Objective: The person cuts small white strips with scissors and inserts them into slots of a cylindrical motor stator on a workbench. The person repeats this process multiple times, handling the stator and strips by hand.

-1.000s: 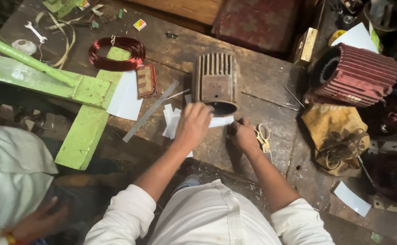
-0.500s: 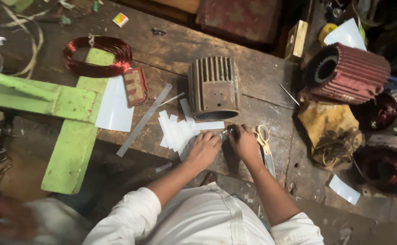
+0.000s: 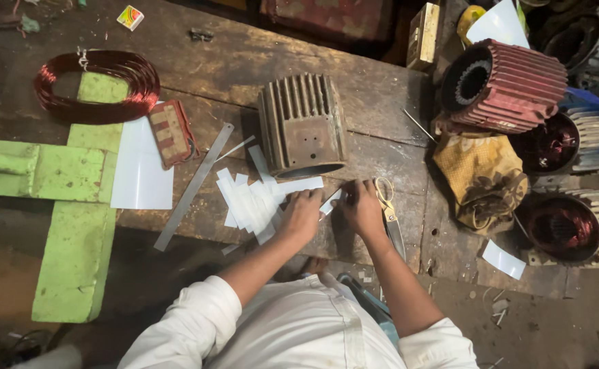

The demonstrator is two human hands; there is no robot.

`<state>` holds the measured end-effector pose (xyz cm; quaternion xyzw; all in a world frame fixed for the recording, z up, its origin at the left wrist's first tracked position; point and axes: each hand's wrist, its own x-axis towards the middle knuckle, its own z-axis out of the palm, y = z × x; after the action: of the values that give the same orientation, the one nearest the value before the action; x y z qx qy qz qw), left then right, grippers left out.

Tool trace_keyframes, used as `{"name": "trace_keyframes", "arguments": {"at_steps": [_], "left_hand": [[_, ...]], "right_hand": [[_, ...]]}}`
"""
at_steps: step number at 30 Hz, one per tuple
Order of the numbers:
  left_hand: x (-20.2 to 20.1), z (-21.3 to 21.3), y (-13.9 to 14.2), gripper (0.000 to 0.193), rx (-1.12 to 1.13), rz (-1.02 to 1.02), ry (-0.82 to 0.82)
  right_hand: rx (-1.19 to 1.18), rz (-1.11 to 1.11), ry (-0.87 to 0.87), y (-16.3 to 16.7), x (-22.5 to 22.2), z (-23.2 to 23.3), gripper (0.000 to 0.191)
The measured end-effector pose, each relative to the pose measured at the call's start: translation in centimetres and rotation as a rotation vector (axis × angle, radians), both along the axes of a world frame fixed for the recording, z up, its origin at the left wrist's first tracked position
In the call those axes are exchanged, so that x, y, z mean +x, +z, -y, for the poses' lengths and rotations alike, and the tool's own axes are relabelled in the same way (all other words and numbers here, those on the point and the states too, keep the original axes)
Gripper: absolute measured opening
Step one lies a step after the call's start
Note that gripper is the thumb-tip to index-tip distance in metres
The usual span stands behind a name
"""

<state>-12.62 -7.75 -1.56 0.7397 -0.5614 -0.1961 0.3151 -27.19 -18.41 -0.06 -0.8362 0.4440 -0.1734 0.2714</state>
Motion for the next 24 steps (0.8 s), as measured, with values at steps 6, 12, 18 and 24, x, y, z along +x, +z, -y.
{"name": "trace_keyframes", "arguments": {"at_steps": [6,12,18,24], "left_hand": [[0.9,0.4,2.0,0.026,0.101,-0.289,0.102],[1.9,-0.4,7.3,0.022,-0.067,-0.311,0.174],[0.3,-0.8,11.5,0.024,-0.279,-0.37,0.162],[-2.6,-1.7,12.5,0.019,-0.352,-0.284,0.285]], "right_hand": [[0.048,0.147,0.044,3.6,-1.1,1.0,0.021],[0.427,0.375,0.076,8.6,-1.2,2.1,0.015],[0.063,0.204,0.288,13.9,-0.9,1.4,0.012],[-0.013,0.275,0.558,16.9,-2.1,0.6,0.012]]}}
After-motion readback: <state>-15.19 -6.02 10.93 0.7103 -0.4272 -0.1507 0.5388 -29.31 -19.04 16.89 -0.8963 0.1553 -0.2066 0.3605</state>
